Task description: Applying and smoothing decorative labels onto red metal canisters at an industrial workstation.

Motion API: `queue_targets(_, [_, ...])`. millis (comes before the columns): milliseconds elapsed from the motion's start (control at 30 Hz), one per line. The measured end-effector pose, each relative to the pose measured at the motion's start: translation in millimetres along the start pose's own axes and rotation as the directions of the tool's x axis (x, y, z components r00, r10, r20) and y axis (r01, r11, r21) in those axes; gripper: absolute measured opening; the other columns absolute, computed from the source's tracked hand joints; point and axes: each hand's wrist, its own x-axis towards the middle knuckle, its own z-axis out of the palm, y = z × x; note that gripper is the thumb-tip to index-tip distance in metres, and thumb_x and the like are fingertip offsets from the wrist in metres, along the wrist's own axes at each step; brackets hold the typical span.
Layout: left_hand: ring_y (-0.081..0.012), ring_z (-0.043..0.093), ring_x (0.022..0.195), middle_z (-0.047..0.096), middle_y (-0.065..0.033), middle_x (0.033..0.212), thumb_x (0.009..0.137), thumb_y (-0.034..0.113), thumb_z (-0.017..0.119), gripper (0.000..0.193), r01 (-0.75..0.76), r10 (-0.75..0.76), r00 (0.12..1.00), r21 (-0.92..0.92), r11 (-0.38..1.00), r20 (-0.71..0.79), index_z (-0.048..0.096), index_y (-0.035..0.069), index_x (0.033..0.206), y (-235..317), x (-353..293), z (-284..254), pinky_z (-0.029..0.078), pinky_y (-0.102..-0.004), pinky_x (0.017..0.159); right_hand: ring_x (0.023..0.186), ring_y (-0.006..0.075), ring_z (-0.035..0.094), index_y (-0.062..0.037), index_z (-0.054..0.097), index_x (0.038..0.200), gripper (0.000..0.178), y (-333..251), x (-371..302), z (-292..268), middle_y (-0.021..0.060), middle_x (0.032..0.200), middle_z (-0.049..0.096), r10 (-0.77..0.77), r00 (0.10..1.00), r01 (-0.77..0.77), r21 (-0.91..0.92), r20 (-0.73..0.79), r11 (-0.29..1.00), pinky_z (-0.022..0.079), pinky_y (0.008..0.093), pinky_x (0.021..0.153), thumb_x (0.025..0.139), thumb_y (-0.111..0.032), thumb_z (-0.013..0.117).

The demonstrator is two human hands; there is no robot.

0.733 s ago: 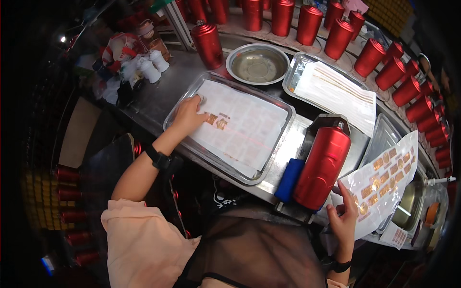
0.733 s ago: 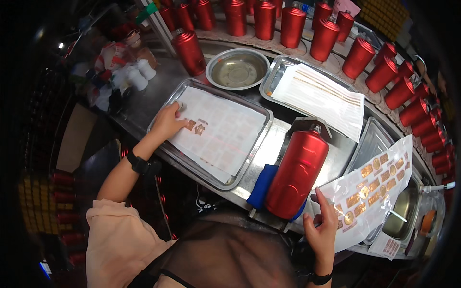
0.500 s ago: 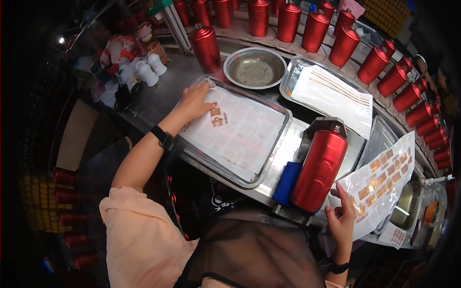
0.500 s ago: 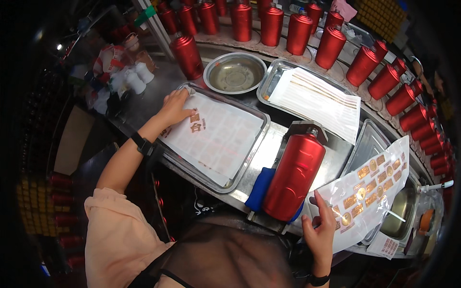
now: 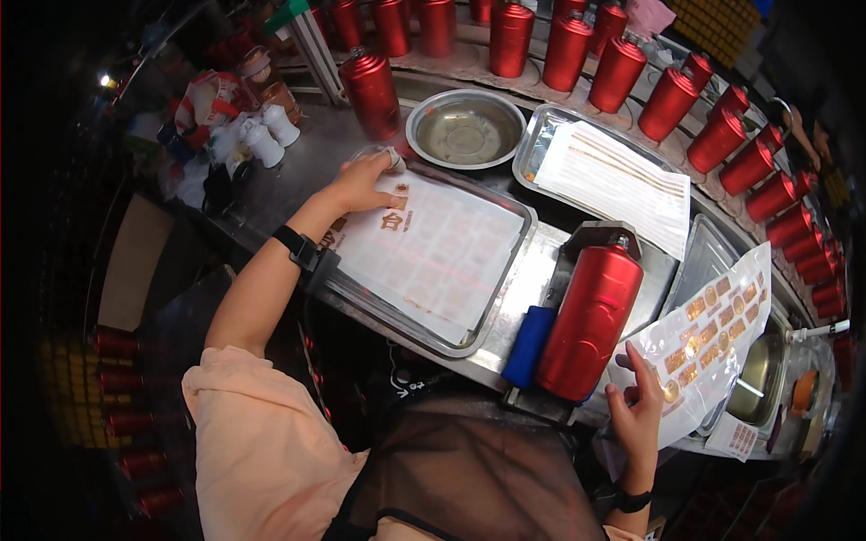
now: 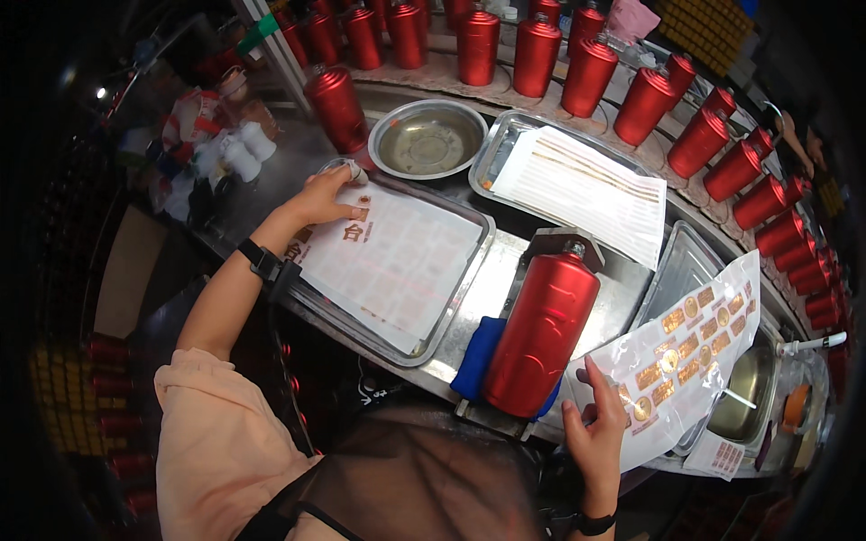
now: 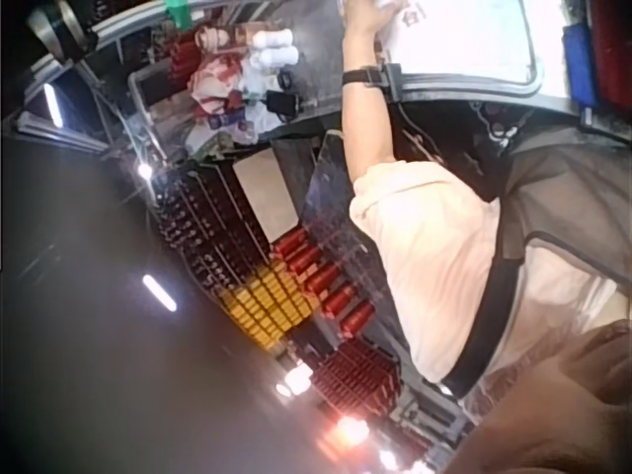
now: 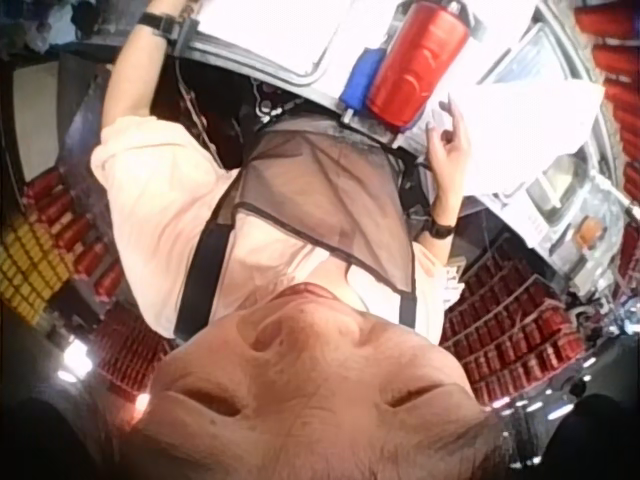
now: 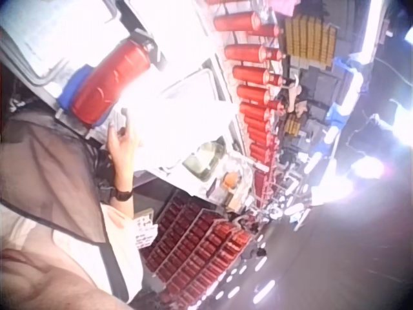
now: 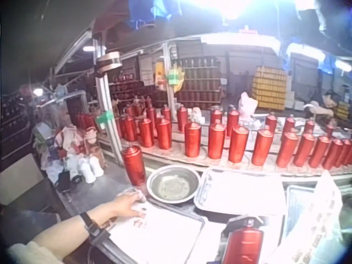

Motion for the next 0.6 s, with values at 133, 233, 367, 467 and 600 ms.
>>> queue_targets(133, [-0.0267, 0.054, 0.123, 0.063, -0.0060, 0.120, 0.067, 0.035, 0.084, 0.063, -0.002, 0.002, 0.998, -0.002, 1.000, -0.059, 0.058, 0.014, 0.120, -3.6, 2.6, 4.4, 0.037, -0.0446, 0.102, 0.072, 0.0081, 0.052, -0.0078, 0.055, 0.141, 0.064, 0.1, 2.6, 3.5, 0.0085, 0.112, 0.066, -0.030, 1.000, 0.030, -0.026, -0.002, 0.999, 0.041, 0.0216, 0.057, 0.078, 0.002, 0.067])
queue_targets(233, [-0.0278, 0.053, 0.123, 0.063, -0.0074, 0.120, 0.066, 0.032, 0.083, 0.065, -0.015, 0.017, 0.998, 0.028, 0.999, -0.066, 0.058, 0.014, 0.123, -6.1, 8.5, 4.9, 0.037, -0.0433, 0.102, 0.071, 0.0084, 0.052, -0.0083, 0.055, 0.140, 0.064, 0.5, 5.0, 4.9, 0.0083, 0.111, 0.066, -0.028, 1.000, 0.029, -0.019, 0.009, 0.999, 0.041, 0.0222, 0.058, 0.078, 0.002, 0.068])
queue_targets(367, [-0.0300, 0.058, 0.110, 0.065, -0.0057, 0.108, 0.062, 0.032, 0.084, 0.061, -0.105, 0.108, 0.991, 0.048, 0.993, -0.080, 0.057, 0.012, 0.113, -8.7, 16.7, 9.1, 0.043, -0.0409, 0.095, 0.089, 0.0091, 0.059, -0.0086, 0.056, 0.140, 0.065, 1.9, 0.4, 2.7, 0.0084, 0.116, 0.065, 0.026, 1.000, -0.026, -0.019, 0.012, 0.999, 0.043, 0.0204, 0.060, 0.077, 0.001, 0.066])
queue_targets(467, [-0.0296, 0.059, 0.108, 0.065, -0.0059, 0.106, 0.060, 0.032, 0.084, 0.062, -0.087, 0.087, 0.996, -0.012, 0.996, -0.006, 0.057, 0.012, 0.112, -12.8, 24.0, 5.5, 0.043, -0.0408, 0.094, 0.070, 0.0092, 0.052, -0.0080, 0.056, 0.139, 0.063, 5.0, 0.6, 4.9, 0.0085, 0.110, 0.067, -0.028, 0.999, 0.027, -0.032, -0.027, 0.999, 0.042, 0.0229, 0.059, 0.078, 0.000, 0.069])
queue_targets(600, [-0.0280, 0.059, 0.108, 0.065, -0.0053, 0.106, 0.058, 0.033, 0.084, 0.064, -0.045, 0.046, 0.999, -0.025, 0.999, 0.025, 0.057, 0.013, 0.113, -12.9, 26.2, 3.0, 0.041, -0.0420, 0.094, 0.070, 0.0096, 0.052, -0.0076, 0.056, 0.139, 0.062, 5.2, 0.4, 5.7, 0.0086, 0.109, 0.067, -0.012, 0.999, 0.011, -0.031, -0.032, 0.999, 0.042, 0.0232, 0.059, 0.078, 0.000, 0.069])
